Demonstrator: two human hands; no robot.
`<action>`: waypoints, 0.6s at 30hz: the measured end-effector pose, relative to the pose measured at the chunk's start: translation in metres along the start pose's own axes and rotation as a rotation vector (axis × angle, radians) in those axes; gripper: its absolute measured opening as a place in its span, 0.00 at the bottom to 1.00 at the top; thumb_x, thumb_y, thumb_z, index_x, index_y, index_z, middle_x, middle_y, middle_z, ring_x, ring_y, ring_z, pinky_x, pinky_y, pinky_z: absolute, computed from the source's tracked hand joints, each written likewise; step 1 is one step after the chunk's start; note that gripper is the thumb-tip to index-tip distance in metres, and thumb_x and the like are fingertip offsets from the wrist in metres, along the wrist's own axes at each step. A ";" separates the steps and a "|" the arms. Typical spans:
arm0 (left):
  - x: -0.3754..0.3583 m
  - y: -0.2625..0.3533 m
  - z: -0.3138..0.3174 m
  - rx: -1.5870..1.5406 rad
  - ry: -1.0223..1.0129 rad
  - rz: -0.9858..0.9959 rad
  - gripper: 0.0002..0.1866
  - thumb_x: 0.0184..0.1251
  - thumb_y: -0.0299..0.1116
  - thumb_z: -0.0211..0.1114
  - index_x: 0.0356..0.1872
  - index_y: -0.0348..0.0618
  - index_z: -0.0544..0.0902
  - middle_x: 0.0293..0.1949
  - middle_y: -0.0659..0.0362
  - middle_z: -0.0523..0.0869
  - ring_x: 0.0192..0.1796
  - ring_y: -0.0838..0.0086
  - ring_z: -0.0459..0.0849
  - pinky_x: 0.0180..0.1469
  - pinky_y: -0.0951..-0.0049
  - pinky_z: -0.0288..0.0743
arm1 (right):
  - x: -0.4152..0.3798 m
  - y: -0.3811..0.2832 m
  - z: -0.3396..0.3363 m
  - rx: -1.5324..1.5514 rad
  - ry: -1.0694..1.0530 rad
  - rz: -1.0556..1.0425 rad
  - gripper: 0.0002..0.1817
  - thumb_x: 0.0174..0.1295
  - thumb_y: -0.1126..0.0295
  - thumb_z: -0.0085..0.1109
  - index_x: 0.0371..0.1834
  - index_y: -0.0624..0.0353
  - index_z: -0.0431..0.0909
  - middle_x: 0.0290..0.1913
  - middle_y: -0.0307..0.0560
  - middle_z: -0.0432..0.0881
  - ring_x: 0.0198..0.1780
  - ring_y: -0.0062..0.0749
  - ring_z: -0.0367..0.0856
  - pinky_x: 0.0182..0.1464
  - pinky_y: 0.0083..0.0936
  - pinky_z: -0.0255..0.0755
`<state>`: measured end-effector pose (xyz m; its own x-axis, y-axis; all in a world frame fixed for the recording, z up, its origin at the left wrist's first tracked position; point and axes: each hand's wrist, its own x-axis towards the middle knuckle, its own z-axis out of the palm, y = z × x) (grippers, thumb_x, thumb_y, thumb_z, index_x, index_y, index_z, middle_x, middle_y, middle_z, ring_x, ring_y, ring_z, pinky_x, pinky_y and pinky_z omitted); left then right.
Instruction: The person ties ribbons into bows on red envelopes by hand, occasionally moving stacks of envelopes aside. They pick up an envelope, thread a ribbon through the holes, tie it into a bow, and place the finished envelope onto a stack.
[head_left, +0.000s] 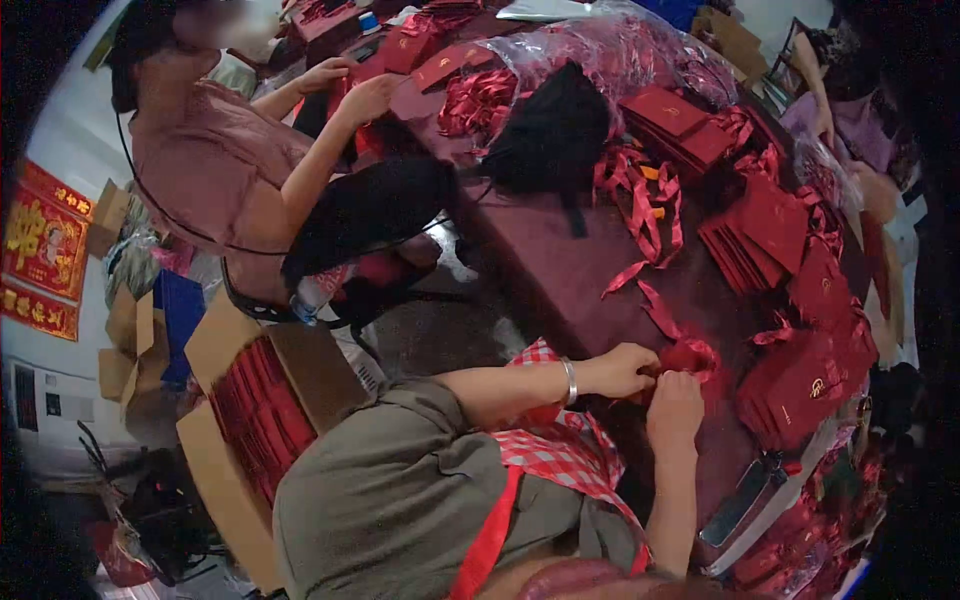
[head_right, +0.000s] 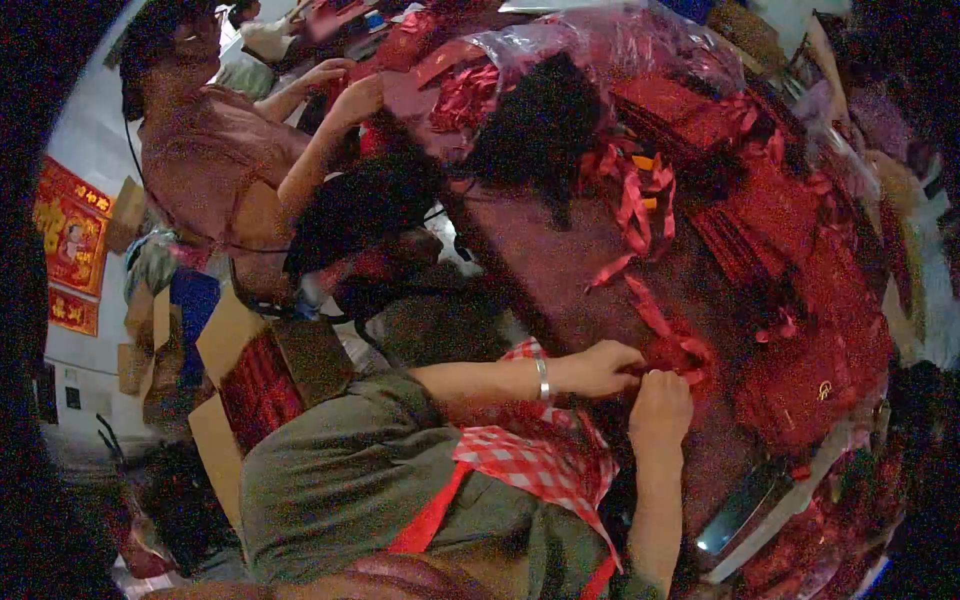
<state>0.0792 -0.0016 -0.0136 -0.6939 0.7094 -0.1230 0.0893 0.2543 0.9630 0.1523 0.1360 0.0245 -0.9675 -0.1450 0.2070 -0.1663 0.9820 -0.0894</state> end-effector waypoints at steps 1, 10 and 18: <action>0.000 -0.003 0.000 0.002 0.014 -0.003 0.14 0.57 0.30 0.64 0.42 0.33 0.79 0.36 0.43 0.82 0.39 0.56 0.82 0.41 0.63 0.75 | 0.000 -0.002 -0.002 -0.054 -0.058 0.041 0.07 0.63 0.72 0.47 0.28 0.62 0.70 0.32 0.53 0.74 0.38 0.49 0.73 0.41 0.42 0.69; 0.005 -0.008 0.000 0.115 0.039 0.089 0.15 0.56 0.31 0.65 0.42 0.33 0.79 0.37 0.42 0.82 0.42 0.51 0.82 0.43 0.61 0.75 | -0.004 0.001 0.021 0.076 0.039 0.136 0.04 0.58 0.70 0.50 0.29 0.57 0.70 0.33 0.47 0.74 0.40 0.44 0.74 0.41 0.41 0.69; -0.005 0.002 0.003 -0.024 0.117 0.029 0.16 0.56 0.30 0.65 0.45 0.32 0.77 0.38 0.41 0.82 0.44 0.52 0.82 0.44 0.62 0.75 | 0.010 -0.002 0.004 -0.184 -0.027 0.013 0.03 0.57 0.71 0.50 0.29 0.57 0.71 0.33 0.47 0.75 0.40 0.45 0.74 0.39 0.40 0.69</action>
<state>0.0847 -0.0024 -0.0118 -0.7702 0.6343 -0.0677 0.0940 0.2178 0.9714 0.1424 0.1322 0.0231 -0.9745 -0.1325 0.1810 -0.1181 0.9891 0.0884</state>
